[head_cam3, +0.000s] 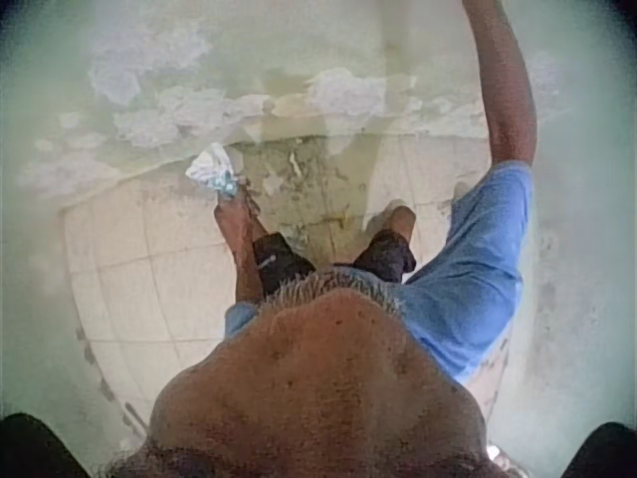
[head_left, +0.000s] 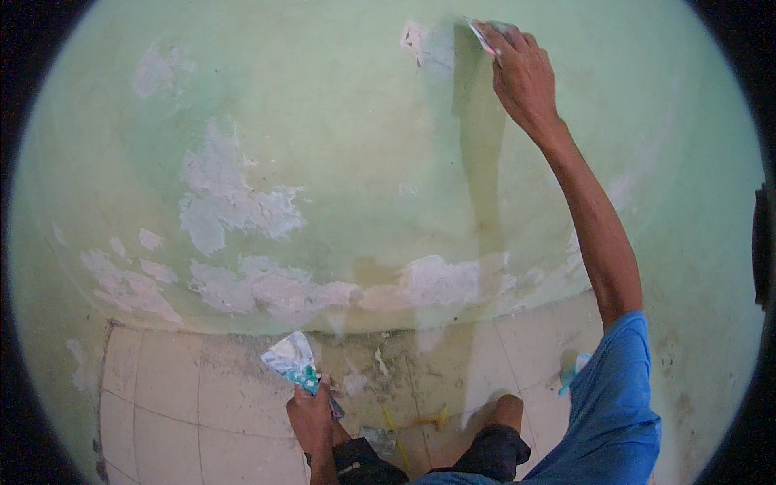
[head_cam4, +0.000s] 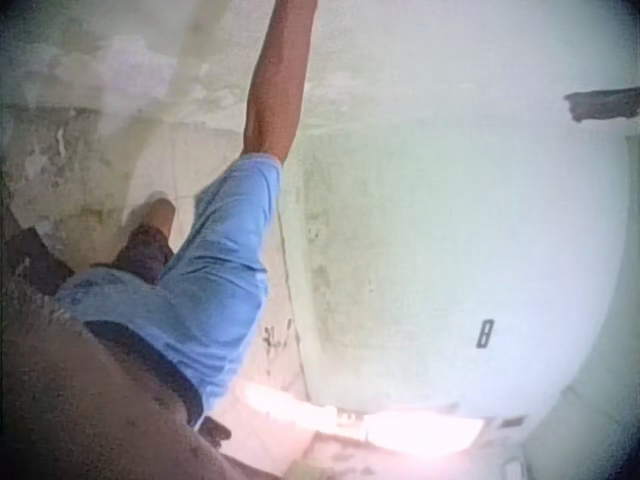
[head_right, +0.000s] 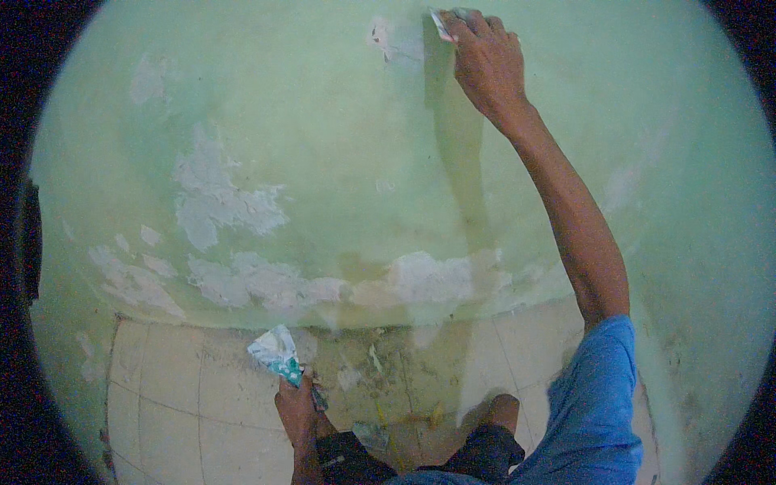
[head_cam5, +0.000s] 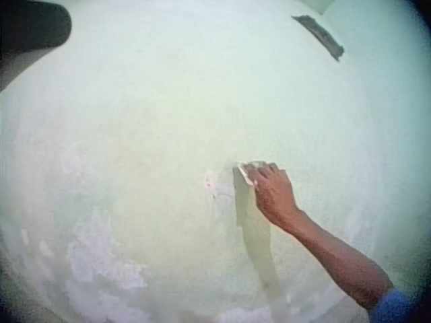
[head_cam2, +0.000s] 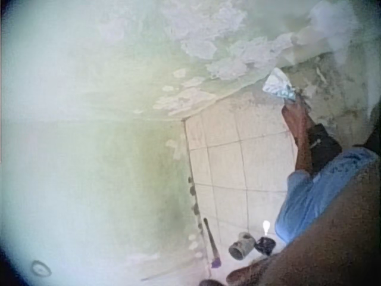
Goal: The person patches a wall by applying white putty to cracks and holes using a putty knife and a metal scraper.
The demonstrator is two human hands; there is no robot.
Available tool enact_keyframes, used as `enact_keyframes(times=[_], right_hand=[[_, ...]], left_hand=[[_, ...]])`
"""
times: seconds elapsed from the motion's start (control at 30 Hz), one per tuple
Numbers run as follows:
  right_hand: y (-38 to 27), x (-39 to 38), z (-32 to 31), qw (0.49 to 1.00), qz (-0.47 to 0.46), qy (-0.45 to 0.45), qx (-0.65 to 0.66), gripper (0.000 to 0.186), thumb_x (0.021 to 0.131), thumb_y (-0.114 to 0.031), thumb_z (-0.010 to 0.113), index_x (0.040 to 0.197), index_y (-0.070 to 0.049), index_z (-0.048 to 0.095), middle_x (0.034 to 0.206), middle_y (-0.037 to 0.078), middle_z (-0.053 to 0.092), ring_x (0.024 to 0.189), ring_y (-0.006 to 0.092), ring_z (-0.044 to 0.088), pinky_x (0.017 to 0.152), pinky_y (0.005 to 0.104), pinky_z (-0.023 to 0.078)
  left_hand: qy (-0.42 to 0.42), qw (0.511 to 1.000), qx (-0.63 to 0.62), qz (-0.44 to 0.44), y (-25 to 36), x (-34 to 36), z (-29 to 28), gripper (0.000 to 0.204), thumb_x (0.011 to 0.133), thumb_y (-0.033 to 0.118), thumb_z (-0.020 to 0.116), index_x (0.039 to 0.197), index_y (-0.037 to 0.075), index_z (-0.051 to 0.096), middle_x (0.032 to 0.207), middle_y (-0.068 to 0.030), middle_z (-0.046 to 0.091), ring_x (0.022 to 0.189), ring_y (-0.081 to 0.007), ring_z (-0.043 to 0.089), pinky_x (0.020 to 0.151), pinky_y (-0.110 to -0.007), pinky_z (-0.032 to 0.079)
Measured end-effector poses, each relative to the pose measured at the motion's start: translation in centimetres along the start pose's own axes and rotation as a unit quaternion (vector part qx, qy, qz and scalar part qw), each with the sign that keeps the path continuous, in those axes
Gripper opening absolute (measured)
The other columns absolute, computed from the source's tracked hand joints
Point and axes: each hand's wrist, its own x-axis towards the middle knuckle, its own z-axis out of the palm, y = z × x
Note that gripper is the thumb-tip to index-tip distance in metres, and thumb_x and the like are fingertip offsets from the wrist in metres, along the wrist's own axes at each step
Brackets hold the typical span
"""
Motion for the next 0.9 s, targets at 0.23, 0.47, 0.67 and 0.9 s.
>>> enact_keyframes(times=[0.23, 0.47, 0.67, 0.9], right_hand=[[-5.0, -6.2, -0.2, 0.971, -0.080, -0.215, 0.061, 0.050, 0.075, -0.005, 0.059, 0.124, -0.017, 0.056, 0.109, 0.005, 0.058, 0.101, 0.0271, 0.052, 0.085, 0.0447, 0.043], [1.2, -0.9, 2.4, 0.964, -0.264, 0.022, 0.000, 0.055, 0.081, -0.015, 0.059, 0.133, -0.028, 0.050, 0.124, 0.000, 0.057, 0.117, 0.0217, 0.049, 0.097, 0.0438, 0.038], [2.1, 2.4, 3.4, 0.954, -0.300, 0.023, -0.018, 0.066, 0.079, -0.023, 0.062, 0.141, -0.029, 0.040, 0.135, 0.000, 0.048, 0.123, 0.0227, 0.045, 0.105, 0.0460, 0.035], [0.9, -0.6, 2.8, 0.967, -0.248, -0.023, -0.056, 0.074, 0.075, -0.007, 0.063, 0.143, -0.021, 0.039, 0.139, 0.000, 0.044, 0.120, 0.0233, 0.046, 0.096, 0.0407, 0.040]], left_hand=[[-0.038, 0.998, 0.017, -0.046, 2.2, -1.3, -1.2, 0.026, 0.086, 0.028, 0.060, 0.099, 0.005, 0.062, 0.080, -0.0152, 0.064, 0.064, -0.0238, 0.064, 0.056, -0.036, 0.050], [-0.042, 0.996, -0.003, -0.073, 2.6, -0.9, -1.3, 0.032, 0.085, 0.029, 0.061, 0.102, 0.001, 0.059, 0.082, -0.0170, 0.064, 0.065, -0.0253, 0.064, 0.055, -0.038, 0.051], [-0.054, 0.996, -0.001, -0.069, 3.3, -0.6, -1.4, 0.034, 0.084, 0.029, 0.065, 0.100, -0.001, 0.060, 0.077, -0.0167, 0.065, 0.059, -0.0256, 0.063, 0.051, -0.038, 0.049], [-0.020, 0.998, 0.051, -0.044, 3.3, -1.1, -1.7, 0.035, 0.085, 0.028, 0.064, 0.102, -0.002, 0.060, 0.073, -0.0160, 0.065, 0.066, -0.0323, 0.064, 0.062, -0.042, 0.050]])
